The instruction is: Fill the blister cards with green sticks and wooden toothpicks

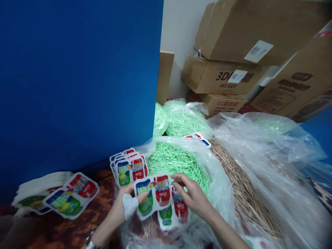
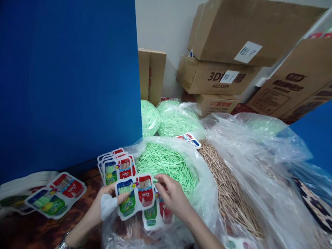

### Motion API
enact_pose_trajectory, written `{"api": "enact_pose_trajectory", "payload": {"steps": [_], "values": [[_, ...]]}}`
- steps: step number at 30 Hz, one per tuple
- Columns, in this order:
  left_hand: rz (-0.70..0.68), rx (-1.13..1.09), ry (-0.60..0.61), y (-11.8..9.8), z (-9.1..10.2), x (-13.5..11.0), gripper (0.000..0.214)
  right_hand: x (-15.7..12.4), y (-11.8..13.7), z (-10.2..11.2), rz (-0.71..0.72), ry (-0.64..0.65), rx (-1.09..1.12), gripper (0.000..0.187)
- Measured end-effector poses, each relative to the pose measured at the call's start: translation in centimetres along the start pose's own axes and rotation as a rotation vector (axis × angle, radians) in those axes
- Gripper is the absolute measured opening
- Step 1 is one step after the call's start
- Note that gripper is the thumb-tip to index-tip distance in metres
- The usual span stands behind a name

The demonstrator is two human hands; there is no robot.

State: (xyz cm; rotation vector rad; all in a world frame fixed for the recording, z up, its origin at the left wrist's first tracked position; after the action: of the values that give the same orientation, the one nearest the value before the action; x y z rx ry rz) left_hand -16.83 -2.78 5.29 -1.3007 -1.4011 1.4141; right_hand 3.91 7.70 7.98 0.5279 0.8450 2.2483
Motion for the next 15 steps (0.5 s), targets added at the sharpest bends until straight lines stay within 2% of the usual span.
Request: {"api": "enact_pose_trajectory", "payload": {"steps": [4, 7, 9, 11, 13, 15], "values": [[-0.013, 0.026, -0.069, -0.5, 1.2, -0.1, 0.023, -0.7, -2.5, -0.6, 0.013, 0.093, -0.543, 0.019], [-0.016, 0.01, -0.046, -0.6, 1.5, -0.2, 0.023, -0.9, -3.9, -1.7, -0.014, 0.16, -0.85, 0.029], [-0.001, -0.008, -0.017, -0.2, 1.8, -0.1, 0.023, -0.8, -4.3, -2.1, -0.028, 0.168, -0.909, 0.028], [-0.003, 0.017, -0.064, 0.3, 2.7, 0.2, 0.026, -0.7, -4.5, -2.3, -0.027, 0.162, -0.916, 0.021], [-0.072, 0.163, -0.207, 0.9, 4.2, 0.9, 0.028, -0.4, -4.7, -2.3, -0.016, 0.156, -0.903, 0.013], [-0.159, 0.428, -0.374, 1.4, 5.8, 1.4, 0.027, -0.3, -4.8, -2.3, -0.004, 0.149, -0.879, 0.008]]}}
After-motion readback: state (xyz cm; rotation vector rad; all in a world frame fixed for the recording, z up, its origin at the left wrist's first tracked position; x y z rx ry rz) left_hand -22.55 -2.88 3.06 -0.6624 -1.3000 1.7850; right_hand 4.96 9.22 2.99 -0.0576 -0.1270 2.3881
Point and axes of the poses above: each hand's wrist, its own x-axis towards the middle knuckle, its own z-axis out of the back of the hand, y = z × x, the point moved 4 cm from there along x, towards the middle knuckle, and after that the axes turned 6 degrees about -x, right-handed, at the moved point
